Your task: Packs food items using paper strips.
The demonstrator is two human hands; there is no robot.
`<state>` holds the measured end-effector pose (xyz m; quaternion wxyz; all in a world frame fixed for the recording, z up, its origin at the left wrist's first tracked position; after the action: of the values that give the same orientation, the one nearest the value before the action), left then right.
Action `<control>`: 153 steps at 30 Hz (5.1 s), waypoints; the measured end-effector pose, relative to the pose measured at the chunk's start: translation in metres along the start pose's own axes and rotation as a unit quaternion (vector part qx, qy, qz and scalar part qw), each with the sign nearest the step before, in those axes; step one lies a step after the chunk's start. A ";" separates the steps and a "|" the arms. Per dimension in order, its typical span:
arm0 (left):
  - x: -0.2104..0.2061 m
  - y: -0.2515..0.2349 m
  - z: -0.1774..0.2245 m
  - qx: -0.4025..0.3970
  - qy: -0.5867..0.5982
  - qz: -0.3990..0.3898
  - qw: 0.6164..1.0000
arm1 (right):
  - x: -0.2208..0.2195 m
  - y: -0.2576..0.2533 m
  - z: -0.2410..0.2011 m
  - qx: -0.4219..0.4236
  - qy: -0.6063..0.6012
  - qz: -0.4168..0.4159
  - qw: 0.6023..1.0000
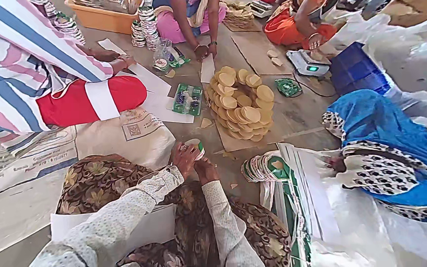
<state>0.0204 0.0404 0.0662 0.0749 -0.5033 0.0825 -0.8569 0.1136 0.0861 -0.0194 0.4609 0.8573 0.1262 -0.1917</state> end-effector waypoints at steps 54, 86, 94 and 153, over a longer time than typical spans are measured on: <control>-0.086 0.009 -0.044 0.238 0.310 0.174 0.904 | -0.001 -0.018 -0.036 0.243 0.603 0.252 0.717; -0.100 -0.007 -0.054 0.177 0.295 0.145 0.928 | 0.001 -0.012 -0.035 0.229 0.618 0.265 0.704; -0.098 -0.027 -0.068 0.134 0.322 0.005 0.937 | -0.014 -0.054 -0.082 0.179 0.637 0.248 0.708; 0.030 0.136 0.005 -0.026 0.114 0.077 0.990 | 0.141 0.150 -0.168 0.592 0.579 0.322 0.459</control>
<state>0.0169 -0.0992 0.0642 0.1175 -0.3959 0.1517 -0.8980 0.3339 0.1510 0.1133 -0.3069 0.8179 -0.0642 0.4824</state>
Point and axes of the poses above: each hand's wrist, its own y-axis away from the middle knuckle, its own x-axis out of the back of the hand, z = x × y, the point moved 7 cm from there along -y, towards the middle knuckle, and after that the axes turned 15 degrees about -x, right-handed, at the moved point
